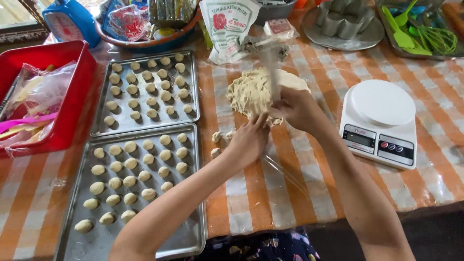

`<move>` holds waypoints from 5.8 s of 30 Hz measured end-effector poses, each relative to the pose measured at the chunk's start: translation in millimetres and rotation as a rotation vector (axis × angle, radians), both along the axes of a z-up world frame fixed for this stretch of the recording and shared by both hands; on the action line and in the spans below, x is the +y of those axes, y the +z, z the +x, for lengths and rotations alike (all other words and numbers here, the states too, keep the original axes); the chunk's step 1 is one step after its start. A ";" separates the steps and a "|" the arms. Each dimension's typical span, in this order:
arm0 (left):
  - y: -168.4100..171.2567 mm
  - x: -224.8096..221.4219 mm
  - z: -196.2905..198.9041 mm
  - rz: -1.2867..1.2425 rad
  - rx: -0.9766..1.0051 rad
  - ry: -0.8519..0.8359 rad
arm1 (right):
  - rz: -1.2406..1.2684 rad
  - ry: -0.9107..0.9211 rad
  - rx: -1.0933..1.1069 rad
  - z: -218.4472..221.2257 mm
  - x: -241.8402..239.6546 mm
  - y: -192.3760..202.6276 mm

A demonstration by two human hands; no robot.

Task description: The person is portioning a large mass of dough into small pieces, rolling them into balls, and arranging them on baking sheets.

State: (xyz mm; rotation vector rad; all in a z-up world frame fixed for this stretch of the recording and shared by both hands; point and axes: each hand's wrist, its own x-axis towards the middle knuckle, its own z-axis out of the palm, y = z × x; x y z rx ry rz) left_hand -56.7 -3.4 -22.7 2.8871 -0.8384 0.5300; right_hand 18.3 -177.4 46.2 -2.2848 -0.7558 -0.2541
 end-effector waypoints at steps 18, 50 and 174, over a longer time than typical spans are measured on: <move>-10.3 -10.7 -12.7 -0.091 0.068 -0.025 | -0.304 0.072 -0.066 21.9 21.3 -15.3; 4.8 -26.4 37.8 -0.117 0.201 0.041 | 0.094 -0.468 -0.118 12.3 -42.4 10.2; -55.3 -19.0 111.5 0.033 0.038 0.263 | 0.231 -0.314 -0.251 10.6 -38.9 6.2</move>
